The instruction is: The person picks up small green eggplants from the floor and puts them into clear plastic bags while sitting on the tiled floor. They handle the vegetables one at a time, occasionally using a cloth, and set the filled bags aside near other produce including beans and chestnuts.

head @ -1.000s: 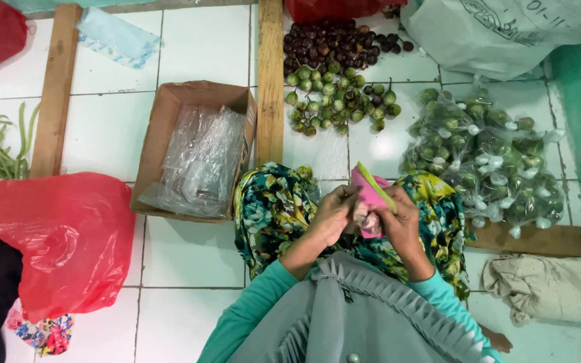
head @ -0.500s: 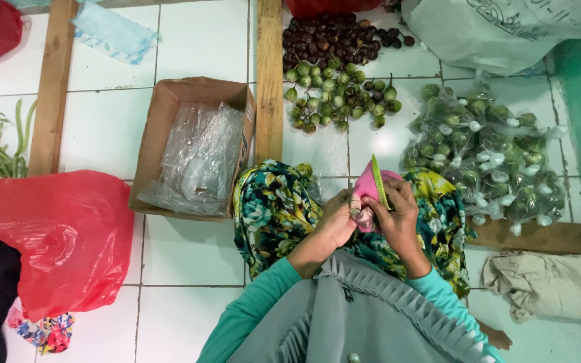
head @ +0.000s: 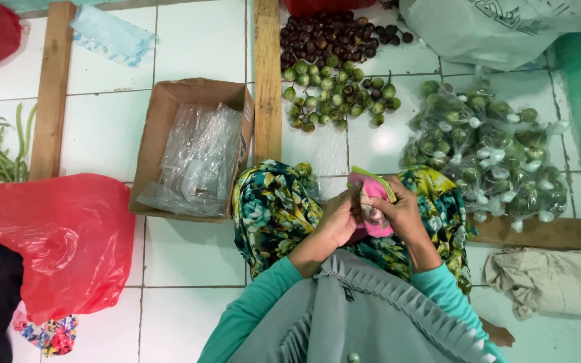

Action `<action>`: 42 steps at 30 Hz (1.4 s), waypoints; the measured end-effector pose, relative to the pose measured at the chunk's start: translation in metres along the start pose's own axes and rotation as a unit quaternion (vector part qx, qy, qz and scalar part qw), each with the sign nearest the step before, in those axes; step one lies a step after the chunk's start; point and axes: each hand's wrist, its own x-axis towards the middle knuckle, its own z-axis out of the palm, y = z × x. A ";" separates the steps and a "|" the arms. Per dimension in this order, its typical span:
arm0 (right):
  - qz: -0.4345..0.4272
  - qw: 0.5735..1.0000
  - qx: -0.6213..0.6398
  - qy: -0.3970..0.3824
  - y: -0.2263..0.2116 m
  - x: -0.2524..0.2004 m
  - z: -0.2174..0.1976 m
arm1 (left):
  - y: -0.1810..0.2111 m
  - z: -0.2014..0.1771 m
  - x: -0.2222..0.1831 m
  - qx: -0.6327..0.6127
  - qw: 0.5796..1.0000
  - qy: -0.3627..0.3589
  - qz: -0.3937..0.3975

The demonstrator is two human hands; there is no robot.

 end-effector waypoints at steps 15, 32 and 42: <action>0.060 0.992 -0.018 0.112 -0.051 0.001 0.026 | -0.049 -0.046 0.072 0.034 0.995 0.022 0.086; 0.083 0.828 -0.554 -0.001 0.173 0.052 -0.017 | -0.026 -0.121 0.157 0.062 0.986 0.117 0.105; -0.001 0.959 -0.276 -0.060 0.201 0.060 0.012 | -0.023 -0.127 0.225 0.438 0.881 0.163 0.072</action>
